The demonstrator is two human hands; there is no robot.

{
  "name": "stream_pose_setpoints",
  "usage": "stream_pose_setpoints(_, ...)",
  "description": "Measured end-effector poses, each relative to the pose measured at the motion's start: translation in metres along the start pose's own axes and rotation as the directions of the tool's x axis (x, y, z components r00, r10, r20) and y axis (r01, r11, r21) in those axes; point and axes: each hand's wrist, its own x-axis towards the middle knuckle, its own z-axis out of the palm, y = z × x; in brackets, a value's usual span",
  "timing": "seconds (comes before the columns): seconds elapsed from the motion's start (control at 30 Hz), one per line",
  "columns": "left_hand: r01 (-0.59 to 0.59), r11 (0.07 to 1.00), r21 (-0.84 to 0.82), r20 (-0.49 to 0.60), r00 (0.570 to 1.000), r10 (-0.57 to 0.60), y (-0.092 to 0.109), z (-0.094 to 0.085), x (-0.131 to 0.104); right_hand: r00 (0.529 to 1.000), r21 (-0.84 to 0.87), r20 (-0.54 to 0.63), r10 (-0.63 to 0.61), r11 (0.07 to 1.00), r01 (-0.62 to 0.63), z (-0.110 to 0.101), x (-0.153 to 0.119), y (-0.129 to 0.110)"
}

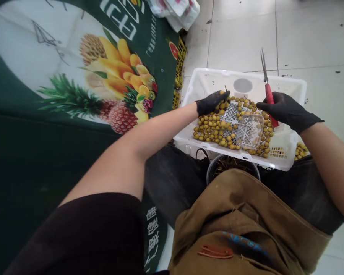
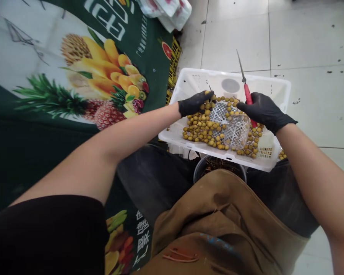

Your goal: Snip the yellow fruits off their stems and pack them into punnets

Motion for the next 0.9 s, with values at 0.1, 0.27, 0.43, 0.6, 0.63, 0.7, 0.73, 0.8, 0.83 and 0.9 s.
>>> stream_pose_setpoints(0.1, -0.011, 0.978, -0.209, 0.052, 0.998, 0.022, 0.030, -0.021, -0.035, 0.999, 0.026, 0.055, -0.001, 1.000, 0.000, 0.004, -0.005, -0.001)
stream_pose_setpoints(0.27, -0.040, 0.996, -0.074, 0.056, 0.997, 0.044, 0.045, -0.028, -0.065, 0.989, 0.079, 0.137, -0.055, 0.996, 0.044, 0.013, -0.018, -0.011)
stream_pose_setpoints(0.43, -0.076, 0.994, -0.080, 0.091, 0.992, 0.083, 0.036, -0.026, -0.059, 0.981, 0.119, 0.136, -0.140, 0.985, 0.124, 0.026, -0.024, -0.028)
stream_pose_setpoints(0.6, -0.100, 0.987, 0.128, 0.099, 0.991, 0.087, 0.040, -0.025, -0.062, 0.981, -0.230, 0.176, -0.081, 0.966, 0.121, 0.032, -0.030, -0.031)
stream_pose_setpoints(0.63, -0.101, 0.982, 0.158, 0.103, 0.991, 0.085, 0.041, -0.025, -0.063, 0.980, -0.258, 0.184, -0.073, 0.959, 0.120, 0.032, -0.031, -0.031)
stream_pose_setpoints(0.7, -0.098, 0.981, 0.165, 0.118, 0.990, 0.079, 0.040, -0.026, -0.064, 0.972, -0.268, 0.233, -0.040, 0.958, 0.104, 0.032, -0.032, -0.034)
stream_pose_setpoints(0.73, -0.095, 0.984, 0.148, 0.123, 0.989, 0.077, 0.039, -0.027, -0.064, 0.963, -0.260, 0.269, -0.019, 0.961, 0.091, 0.031, -0.032, -0.035)
stream_pose_setpoints(0.8, -0.086, 0.992, 0.091, 0.134, 0.988, 0.074, 0.036, -0.027, -0.063, 0.942, -0.232, 0.336, 0.015, 0.970, 0.067, 0.031, -0.032, -0.039)
stream_pose_setpoints(0.83, -0.085, 0.995, 0.059, 0.141, 0.987, 0.076, 0.035, -0.027, -0.062, 0.934, -0.216, 0.356, 0.025, 0.975, 0.057, 0.031, -0.033, -0.041)
stream_pose_setpoints(0.9, -0.102, 0.995, 0.013, 0.153, 0.983, 0.099, 0.032, -0.026, -0.060, 0.925, -0.166, 0.378, 0.049, 0.986, 0.016, 0.031, -0.033, -0.043)
